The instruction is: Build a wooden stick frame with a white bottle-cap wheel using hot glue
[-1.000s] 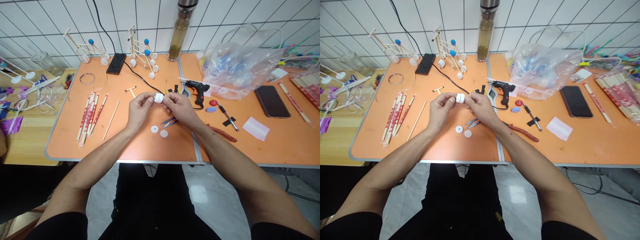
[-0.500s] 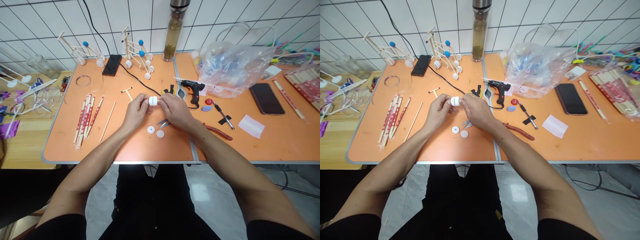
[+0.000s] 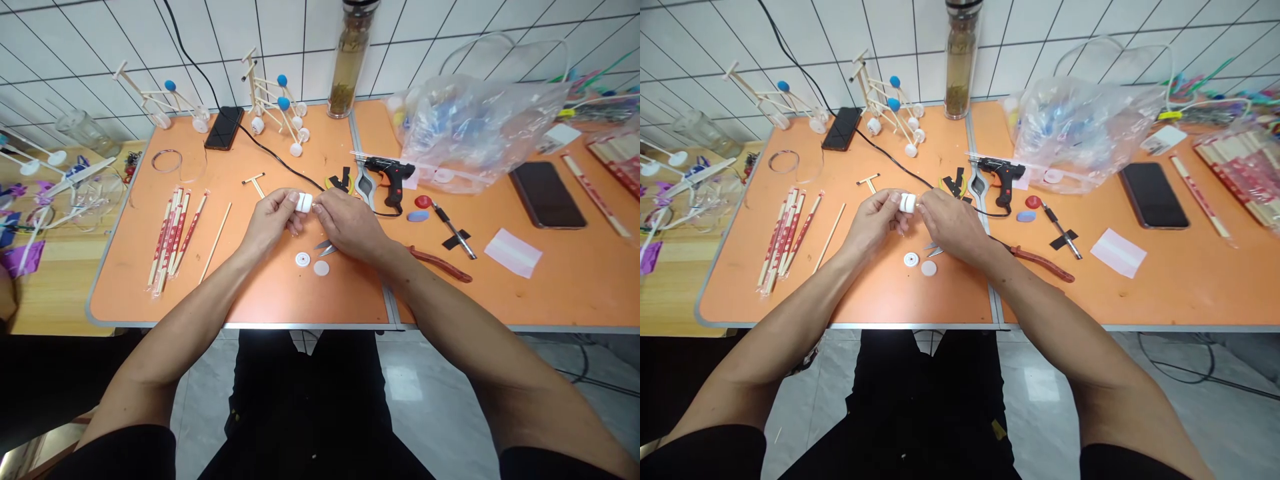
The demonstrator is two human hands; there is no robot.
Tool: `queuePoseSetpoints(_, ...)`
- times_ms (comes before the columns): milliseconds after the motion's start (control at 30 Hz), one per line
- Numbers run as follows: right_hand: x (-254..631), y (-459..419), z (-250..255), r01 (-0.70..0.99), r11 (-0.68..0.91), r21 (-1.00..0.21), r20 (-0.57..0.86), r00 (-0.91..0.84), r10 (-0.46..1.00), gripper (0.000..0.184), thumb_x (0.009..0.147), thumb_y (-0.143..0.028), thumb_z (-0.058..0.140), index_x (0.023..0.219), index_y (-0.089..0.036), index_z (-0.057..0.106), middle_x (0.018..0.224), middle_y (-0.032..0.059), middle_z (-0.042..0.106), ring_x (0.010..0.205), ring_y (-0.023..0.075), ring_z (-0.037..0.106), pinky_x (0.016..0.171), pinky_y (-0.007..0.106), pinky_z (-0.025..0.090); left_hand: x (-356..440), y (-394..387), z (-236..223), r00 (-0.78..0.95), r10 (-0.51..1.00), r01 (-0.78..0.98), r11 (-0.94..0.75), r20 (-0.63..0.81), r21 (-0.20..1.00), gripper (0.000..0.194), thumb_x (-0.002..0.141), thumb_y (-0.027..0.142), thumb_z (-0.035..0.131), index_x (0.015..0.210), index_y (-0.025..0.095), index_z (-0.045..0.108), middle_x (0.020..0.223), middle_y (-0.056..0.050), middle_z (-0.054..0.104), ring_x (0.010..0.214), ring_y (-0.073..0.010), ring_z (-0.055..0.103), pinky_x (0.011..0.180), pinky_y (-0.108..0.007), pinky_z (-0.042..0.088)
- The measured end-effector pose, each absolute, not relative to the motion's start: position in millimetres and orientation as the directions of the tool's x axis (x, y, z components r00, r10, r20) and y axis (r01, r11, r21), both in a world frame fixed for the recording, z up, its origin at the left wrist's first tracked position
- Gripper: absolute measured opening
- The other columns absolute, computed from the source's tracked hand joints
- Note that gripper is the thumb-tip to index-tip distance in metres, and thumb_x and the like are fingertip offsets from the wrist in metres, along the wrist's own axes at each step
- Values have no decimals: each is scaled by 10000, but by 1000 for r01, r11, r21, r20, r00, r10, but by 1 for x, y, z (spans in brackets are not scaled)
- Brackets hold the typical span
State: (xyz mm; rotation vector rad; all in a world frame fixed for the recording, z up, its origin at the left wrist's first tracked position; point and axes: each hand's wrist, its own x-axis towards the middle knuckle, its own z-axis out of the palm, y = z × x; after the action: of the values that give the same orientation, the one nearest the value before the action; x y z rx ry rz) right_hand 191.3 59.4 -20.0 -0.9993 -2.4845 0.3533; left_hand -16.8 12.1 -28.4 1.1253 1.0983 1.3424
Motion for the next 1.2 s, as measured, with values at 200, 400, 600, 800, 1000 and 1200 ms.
queuePoseSetpoints(200,191,58,-22,597,708,-378,292,-649,703,288,1210,-347,386,1106,-242,634,1191,157,775,1040,310,672,789,413,413,-15,13,-32,-54,999,-209,-18,7,978,542,941,753,894,963,229,756,778,-2,769,565,-102,680,502,-217,536)
queuePoseSetpoints(400,189,60,-29,572,733,-368,349,-646,679,294,1192,-288,372,1034,-251,617,1076,140,757,974,292,651,823,411,430,-12,14,-35,-70,996,-207,-61,48,976,571,857,739,975,969,224,755,762,19,756,540,-82,643,478,-206,501)
queuePoseSetpoints(600,185,60,-34,586,726,-360,421,-592,687,267,1178,-294,397,1015,-255,605,1033,123,737,918,286,648,753,406,401,-12,13,-29,-54,998,-247,-55,43,968,639,795,766,1004,985,212,750,781,19,764,559,-81,647,499,-198,518)
queuePoseSetpoints(800,189,65,-39,543,741,-395,492,-556,670,265,1188,-324,417,987,-264,579,992,101,720,908,273,651,769,399,430,-16,8,-16,-134,991,-104,-26,12,994,556,1054,762,753,941,225,663,829,18,712,589,-90,653,526,-222,510)
queuePoseSetpoints(1000,189,60,-34,588,771,-244,517,-594,616,306,1205,-300,407,1034,-244,654,1010,105,738,880,267,630,718,393,383,-18,7,-28,-132,971,204,-171,200,964,745,998,963,603,789,248,593,660,10,592,560,-149,537,528,-313,388)
queuePoseSetpoints(1200,185,55,-31,602,798,-44,546,-654,523,317,1186,-221,438,958,-243,657,923,97,717,801,257,568,715,418,326,-13,6,-33,-176,955,272,-188,241,944,767,1016,970,542,737,257,505,649,12,474,632,-169,441,584,-337,309)
